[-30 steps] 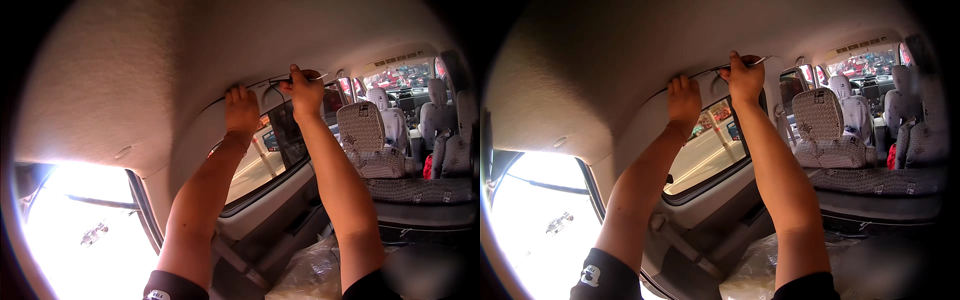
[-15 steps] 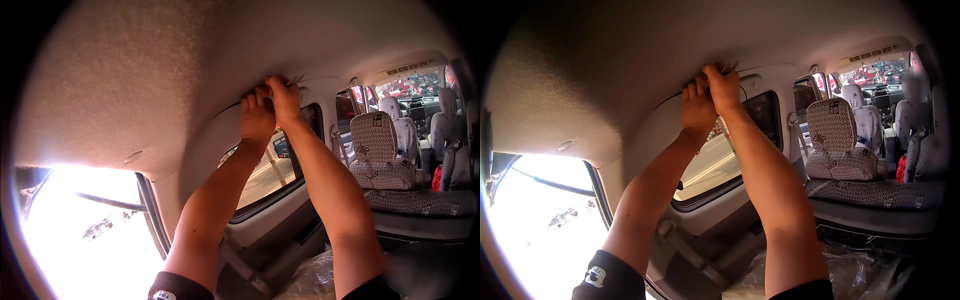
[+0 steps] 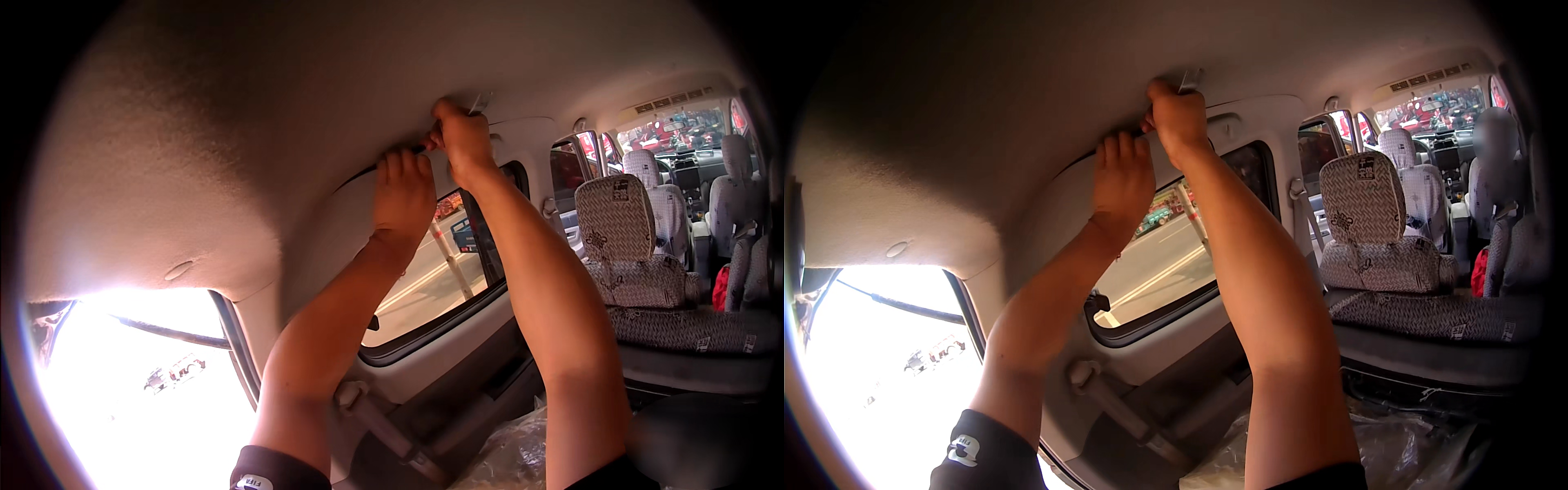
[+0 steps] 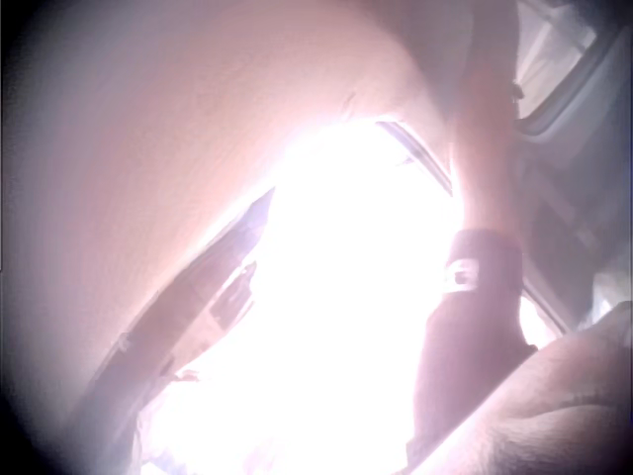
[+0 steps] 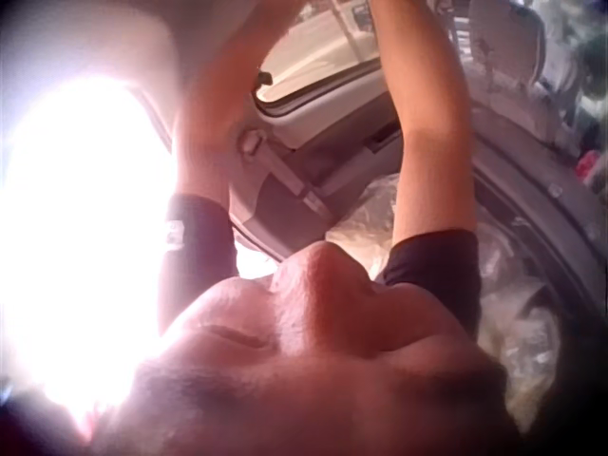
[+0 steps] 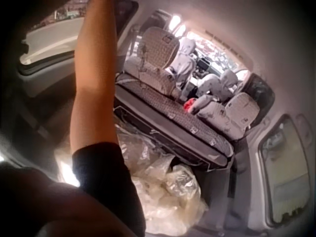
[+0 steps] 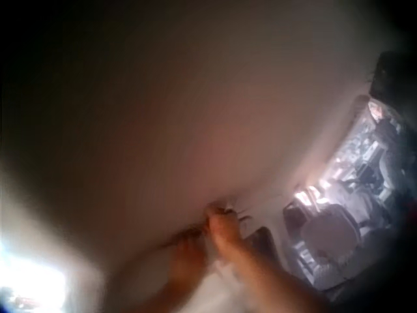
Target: The person routes a black wire along the interior roof lining of a car, tucking it into the seam between the headliner and the side panel. The person uses both hands to push the wire into the gap and smooth the lining back into place.
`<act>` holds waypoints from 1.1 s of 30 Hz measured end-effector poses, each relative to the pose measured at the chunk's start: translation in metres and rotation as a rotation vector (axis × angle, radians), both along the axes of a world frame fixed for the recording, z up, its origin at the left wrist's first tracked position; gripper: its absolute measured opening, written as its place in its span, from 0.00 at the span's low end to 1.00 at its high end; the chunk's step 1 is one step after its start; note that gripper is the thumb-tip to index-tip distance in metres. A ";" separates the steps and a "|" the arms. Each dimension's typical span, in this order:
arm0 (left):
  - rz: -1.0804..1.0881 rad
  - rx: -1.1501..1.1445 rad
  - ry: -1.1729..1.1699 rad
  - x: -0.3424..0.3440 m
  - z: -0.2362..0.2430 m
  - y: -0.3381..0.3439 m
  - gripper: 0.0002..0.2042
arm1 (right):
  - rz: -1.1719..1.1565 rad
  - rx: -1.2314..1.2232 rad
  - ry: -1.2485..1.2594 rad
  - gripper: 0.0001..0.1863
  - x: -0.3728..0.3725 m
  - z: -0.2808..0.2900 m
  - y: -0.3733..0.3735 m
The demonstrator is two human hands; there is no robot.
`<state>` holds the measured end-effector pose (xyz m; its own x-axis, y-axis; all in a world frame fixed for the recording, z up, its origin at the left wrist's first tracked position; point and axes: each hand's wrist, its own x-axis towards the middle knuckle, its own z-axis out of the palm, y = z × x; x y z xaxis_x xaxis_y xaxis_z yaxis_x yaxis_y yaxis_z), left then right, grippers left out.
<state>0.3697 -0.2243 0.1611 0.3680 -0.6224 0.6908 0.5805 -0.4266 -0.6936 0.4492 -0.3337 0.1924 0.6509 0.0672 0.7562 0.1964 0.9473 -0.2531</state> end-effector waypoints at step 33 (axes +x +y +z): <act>-0.121 -0.258 -0.168 0.029 0.006 -0.017 0.08 | -0.686 -0.326 -0.041 0.11 0.091 -0.037 0.043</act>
